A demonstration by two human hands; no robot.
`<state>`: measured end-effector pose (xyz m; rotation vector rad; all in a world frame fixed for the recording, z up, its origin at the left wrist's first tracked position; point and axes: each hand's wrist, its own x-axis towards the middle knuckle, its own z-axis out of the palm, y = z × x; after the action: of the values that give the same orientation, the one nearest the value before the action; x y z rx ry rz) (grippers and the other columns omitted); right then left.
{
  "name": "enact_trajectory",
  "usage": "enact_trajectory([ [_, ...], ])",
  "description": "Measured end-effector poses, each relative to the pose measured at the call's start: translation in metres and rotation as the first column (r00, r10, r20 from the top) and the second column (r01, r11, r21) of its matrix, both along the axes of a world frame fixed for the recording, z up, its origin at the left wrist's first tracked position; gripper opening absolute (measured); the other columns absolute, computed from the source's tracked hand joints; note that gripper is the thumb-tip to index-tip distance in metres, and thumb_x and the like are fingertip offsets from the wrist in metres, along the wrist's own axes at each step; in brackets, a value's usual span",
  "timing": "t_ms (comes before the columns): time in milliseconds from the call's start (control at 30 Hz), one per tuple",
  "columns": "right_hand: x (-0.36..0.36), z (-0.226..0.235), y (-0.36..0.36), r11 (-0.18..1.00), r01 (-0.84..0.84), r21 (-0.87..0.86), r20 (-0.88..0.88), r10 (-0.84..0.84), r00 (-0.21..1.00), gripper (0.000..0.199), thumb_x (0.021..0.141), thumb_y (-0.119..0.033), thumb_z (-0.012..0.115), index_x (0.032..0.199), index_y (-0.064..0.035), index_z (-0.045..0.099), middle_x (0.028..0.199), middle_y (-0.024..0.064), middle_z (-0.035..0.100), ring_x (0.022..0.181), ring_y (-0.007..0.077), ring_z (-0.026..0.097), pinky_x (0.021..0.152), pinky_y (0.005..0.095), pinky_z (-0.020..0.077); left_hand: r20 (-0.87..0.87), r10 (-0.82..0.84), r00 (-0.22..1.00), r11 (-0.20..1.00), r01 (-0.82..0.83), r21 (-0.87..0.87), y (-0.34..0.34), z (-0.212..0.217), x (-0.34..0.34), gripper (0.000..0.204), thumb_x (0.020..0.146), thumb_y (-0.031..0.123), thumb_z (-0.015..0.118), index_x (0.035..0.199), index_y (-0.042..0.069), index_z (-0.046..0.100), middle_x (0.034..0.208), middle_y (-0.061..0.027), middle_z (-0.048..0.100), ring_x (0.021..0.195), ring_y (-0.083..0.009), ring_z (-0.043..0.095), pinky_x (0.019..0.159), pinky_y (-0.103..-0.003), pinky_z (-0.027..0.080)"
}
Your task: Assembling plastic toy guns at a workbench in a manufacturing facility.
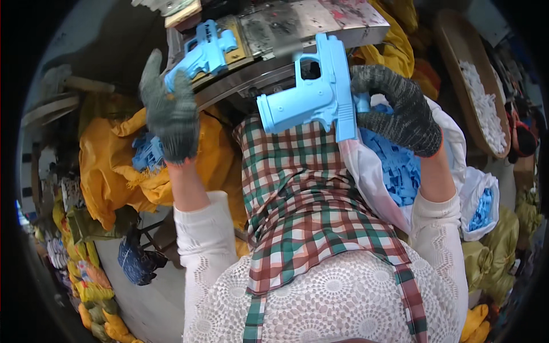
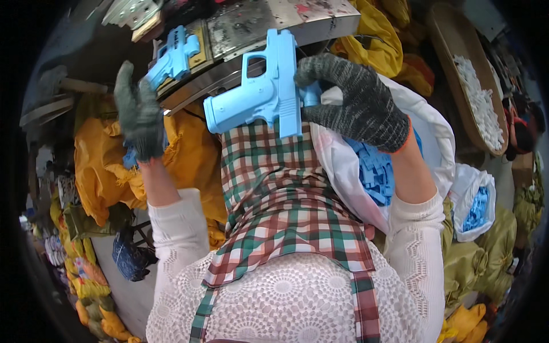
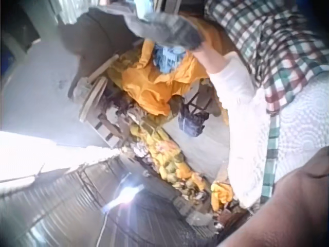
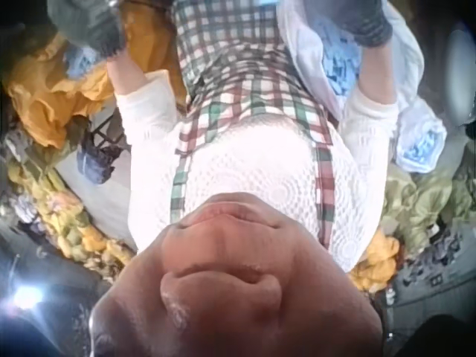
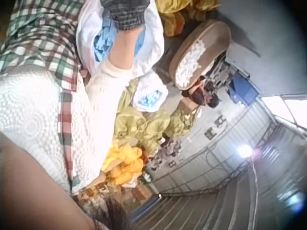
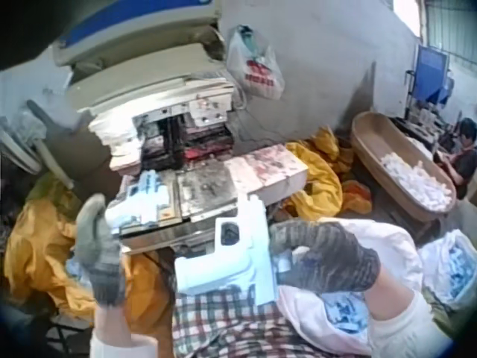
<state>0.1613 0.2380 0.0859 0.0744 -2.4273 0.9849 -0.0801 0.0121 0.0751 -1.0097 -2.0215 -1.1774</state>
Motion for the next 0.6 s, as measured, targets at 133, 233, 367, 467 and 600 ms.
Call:
enact_trajectory([
  [133, -0.016, -0.007, -0.004, 0.997, -0.074, -0.033, 0.008, 0.074, 0.997, 0.043, 0.069, -0.011, 0.079, 0.108, -0.0079, 0.061, 0.1, 0.0049, 0.063, 0.085, 0.0145, 0.059, 0.077, 0.0283, 0.0501, 0.11, 0.133, 0.985, 0.765, -0.032, -0.644, -0.005, 0.044, -0.031, 0.056, 0.081, 0.027, 0.068, 0.129, 0.009, 0.046, 0.118, -0.0204, 0.052, 0.111, -0.0341, 0.05, 0.095, -0.04, 0.04],
  [233, -0.03, -0.007, -0.004, 0.967, -0.023, -0.253, 0.064, 0.041, 0.997, 0.046, 0.07, -0.013, 0.079, 0.112, -0.0089, 0.06, 0.103, 0.0052, 0.063, 0.087, 0.0141, 0.06, 0.078, 0.0283, 0.051, -0.088, 0.075, 0.993, 0.594, -0.115, -0.796, -0.006, 0.036, -0.041, 0.058, 0.078, 0.023, 0.068, 0.131, 0.017, 0.045, 0.109, -0.0168, 0.054, 0.101, -0.0334, 0.051, 0.088, -0.044, 0.042],
  [367, -0.07, 0.006, -0.001, 0.998, -0.065, 0.012, -0.162, 0.066, 0.985, 0.053, 0.07, -0.017, 0.079, 0.118, -0.0095, 0.058, 0.106, 0.0065, 0.063, 0.094, 0.0164, 0.061, 0.084, 0.0305, 0.0518, -0.411, -0.06, 0.91, 0.837, -0.179, -0.517, -0.026, -0.006, -0.024, 0.053, 0.085, 0.022, 0.058, 0.133, 0.008, 0.042, 0.109, -0.0192, 0.055, 0.099, -0.0342, 0.052, 0.089, -0.043, 0.042],
  [467, -0.112, 0.006, 0.0, 0.976, -0.216, 0.004, -0.144, 0.214, 0.966, 0.045, 0.074, -0.016, 0.073, 0.117, -0.0132, 0.06, 0.112, 0.0073, 0.061, 0.101, 0.0204, 0.061, 0.088, 0.032, 0.0503, -0.213, 0.415, 0.884, 0.69, -0.459, -0.559, -0.075, -0.016, -0.014, 0.061, 0.083, 0.032, 0.062, 0.133, 0.003, 0.041, 0.12, -0.0222, 0.052, 0.109, -0.0361, 0.05, 0.093, -0.044, 0.039],
  [600, -0.182, 0.001, -0.005, 0.939, -0.192, 0.287, -0.169, 0.247, 0.954, 0.037, 0.084, -0.028, 0.06, 0.117, -0.0125, 0.06, 0.119, 0.0099, 0.057, 0.112, 0.0263, 0.052, 0.099, 0.0375, 0.0397, -0.47, 0.633, 0.615, 0.337, -0.765, -0.548, -0.145, -0.025, -0.028, 0.073, 0.074, 0.034, 0.071, 0.132, 0.003, 0.041, 0.127, -0.0212, 0.048, 0.118, -0.0361, 0.045, 0.102, -0.043, 0.034],
])
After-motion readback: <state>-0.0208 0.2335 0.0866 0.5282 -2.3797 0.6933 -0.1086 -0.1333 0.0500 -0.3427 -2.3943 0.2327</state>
